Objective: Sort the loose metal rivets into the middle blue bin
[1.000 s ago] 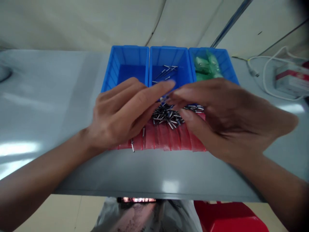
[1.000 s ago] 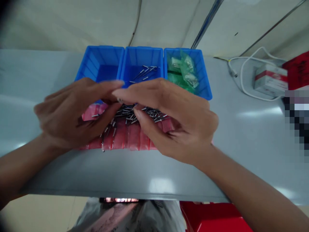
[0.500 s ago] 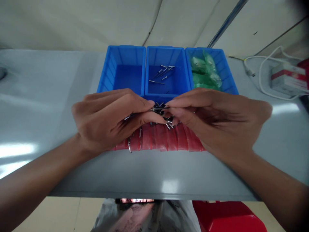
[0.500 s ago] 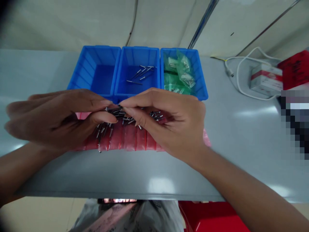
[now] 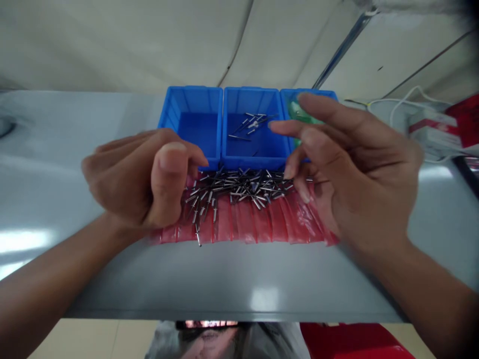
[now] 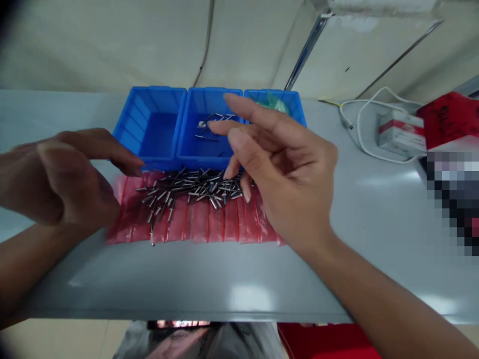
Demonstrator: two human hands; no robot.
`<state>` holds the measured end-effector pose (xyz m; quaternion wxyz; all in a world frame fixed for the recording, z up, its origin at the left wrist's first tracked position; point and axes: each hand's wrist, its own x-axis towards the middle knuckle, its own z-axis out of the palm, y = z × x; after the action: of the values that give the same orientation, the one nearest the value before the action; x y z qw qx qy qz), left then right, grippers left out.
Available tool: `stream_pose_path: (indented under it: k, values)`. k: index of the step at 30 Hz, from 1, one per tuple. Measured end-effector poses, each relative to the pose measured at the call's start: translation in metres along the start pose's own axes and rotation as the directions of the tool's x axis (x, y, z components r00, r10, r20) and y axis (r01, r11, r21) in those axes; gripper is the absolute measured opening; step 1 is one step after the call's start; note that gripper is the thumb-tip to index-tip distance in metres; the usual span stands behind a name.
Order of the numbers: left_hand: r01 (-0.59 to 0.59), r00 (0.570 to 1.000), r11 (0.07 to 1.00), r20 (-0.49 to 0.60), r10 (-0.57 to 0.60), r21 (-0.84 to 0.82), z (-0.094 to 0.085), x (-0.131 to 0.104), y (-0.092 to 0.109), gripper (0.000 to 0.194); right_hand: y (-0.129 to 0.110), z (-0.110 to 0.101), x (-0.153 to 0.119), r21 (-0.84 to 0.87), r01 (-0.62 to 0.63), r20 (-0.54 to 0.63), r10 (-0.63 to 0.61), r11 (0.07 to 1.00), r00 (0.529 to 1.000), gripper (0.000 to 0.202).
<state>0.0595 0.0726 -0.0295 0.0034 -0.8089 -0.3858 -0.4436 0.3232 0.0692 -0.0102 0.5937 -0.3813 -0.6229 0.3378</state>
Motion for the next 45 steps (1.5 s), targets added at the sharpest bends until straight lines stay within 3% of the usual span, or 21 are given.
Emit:
stream_pose_path:
  k: [3,5,7,8,14,20,24,26,29,33,36,45]
  values:
    - [-0.090,0.994,0.992,-0.060,0.095,0.089,0.004,0.013,-0.002,0.033,0.003,-0.008,0.007,-0.296,0.230,0.098,-0.210,0.927,0.973,0.031]
    - [-0.198,0.980,0.977,0.010,0.198,0.080,0.006,0.022,-0.008,0.024,0.007,-0.015,0.010,-0.512,0.467,0.299,-0.360,0.721,0.884,0.027]
    - [-0.279,0.956,0.956,0.118,0.268,0.090,0.007,0.027,-0.017,0.020,0.012,-0.021,0.013,-0.596,0.595,0.467,-0.370,0.539,0.803,0.021]
    - [-0.305,0.945,0.947,0.158,0.286,0.106,0.007,0.027,-0.021,0.022,0.014,-0.023,0.014,-0.612,0.605,0.495,-0.350,0.510,0.795,0.017]
    - [-0.266,0.943,0.941,0.258,0.209,0.209,0.012,0.016,-0.029,0.038,0.019,-0.028,0.016,-0.671,0.531,0.449,-0.287,0.518,0.846,0.009]
    - [-0.353,0.912,0.911,0.295,0.285,0.211,0.014,0.014,-0.029,0.037,0.022,-0.031,0.015,-0.683,0.542,0.467,-0.278,0.490,0.839,0.013]
    - [-0.336,0.922,0.924,0.264,0.284,0.180,0.013,0.015,-0.031,0.034,0.023,-0.030,0.016,-0.671,0.544,0.458,-0.296,0.503,0.838,0.015]
    - [-0.334,0.922,0.926,0.264,0.282,0.177,0.012,0.015,-0.030,0.032,0.020,-0.029,0.016,-0.668,0.577,0.456,-0.354,0.471,0.817,0.011]
    - [-0.326,0.920,0.926,0.290,0.265,0.188,0.011,0.016,-0.027,0.030,0.015,-0.025,0.012,-0.606,0.679,0.535,-0.418,0.415,0.734,0.010]
    - [-0.323,0.924,0.925,0.279,0.262,0.201,0.010,0.017,-0.024,0.030,0.013,-0.015,0.000,-0.504,0.698,0.690,-0.250,0.508,0.680,0.022]
    - [-0.314,0.931,0.931,0.256,0.262,0.187,0.012,0.017,-0.022,0.031,0.015,-0.008,-0.007,-0.508,0.696,0.724,-0.187,0.507,0.664,0.024]
    - [-0.316,0.934,0.933,0.227,0.275,0.172,0.011,0.016,-0.021,0.030,0.014,-0.007,-0.008,-0.489,0.697,0.708,-0.229,0.524,0.668,0.021]
